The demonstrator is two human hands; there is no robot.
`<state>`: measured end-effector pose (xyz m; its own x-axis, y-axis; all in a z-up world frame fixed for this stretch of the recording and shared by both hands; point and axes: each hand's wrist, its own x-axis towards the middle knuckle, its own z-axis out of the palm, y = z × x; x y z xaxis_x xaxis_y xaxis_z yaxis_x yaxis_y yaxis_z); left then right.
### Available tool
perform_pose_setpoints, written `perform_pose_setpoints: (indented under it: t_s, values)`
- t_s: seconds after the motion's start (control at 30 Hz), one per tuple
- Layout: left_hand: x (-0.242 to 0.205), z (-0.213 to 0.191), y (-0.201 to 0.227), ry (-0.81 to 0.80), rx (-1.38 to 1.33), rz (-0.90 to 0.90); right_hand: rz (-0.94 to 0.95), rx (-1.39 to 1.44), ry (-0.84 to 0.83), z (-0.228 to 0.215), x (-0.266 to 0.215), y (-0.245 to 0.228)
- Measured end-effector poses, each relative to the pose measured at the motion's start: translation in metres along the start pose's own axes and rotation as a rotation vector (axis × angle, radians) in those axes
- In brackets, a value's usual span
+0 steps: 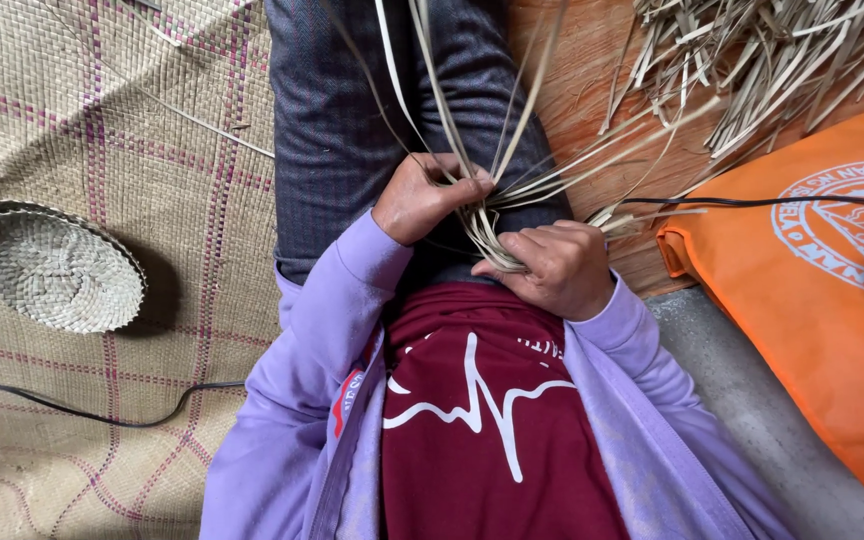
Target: The person is sitting on the floor weaving a basket from dried plant fibers, carefully interlacing the strands to form the base.
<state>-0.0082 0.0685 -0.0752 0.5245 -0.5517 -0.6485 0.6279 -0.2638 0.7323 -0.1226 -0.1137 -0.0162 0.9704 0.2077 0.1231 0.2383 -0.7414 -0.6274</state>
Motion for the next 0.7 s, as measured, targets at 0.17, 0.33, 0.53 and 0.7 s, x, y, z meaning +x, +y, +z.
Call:
perform_pose_setpoints:
  t_s: [0.17, 0.33, 0.53, 0.7]
  values:
    - [0.003, 0.004, -0.004, 0.057, -0.094, -0.007, -0.011, -0.036, -0.033, -0.011, 0.003, -0.003]
    - [0.003, 0.003, -0.009, 0.096, -0.159, -0.022, -0.031, -0.066, -0.061, -0.008, -0.001, -0.005]
    - [0.012, 0.003, -0.025, 0.123, -0.229, -0.011, -0.029, -0.059, -0.058, -0.005, -0.003, -0.005]
    - [0.015, 0.002, -0.033, 0.114, -0.218, -0.009, 0.102, 0.129, -0.085, -0.017, 0.003, -0.003]
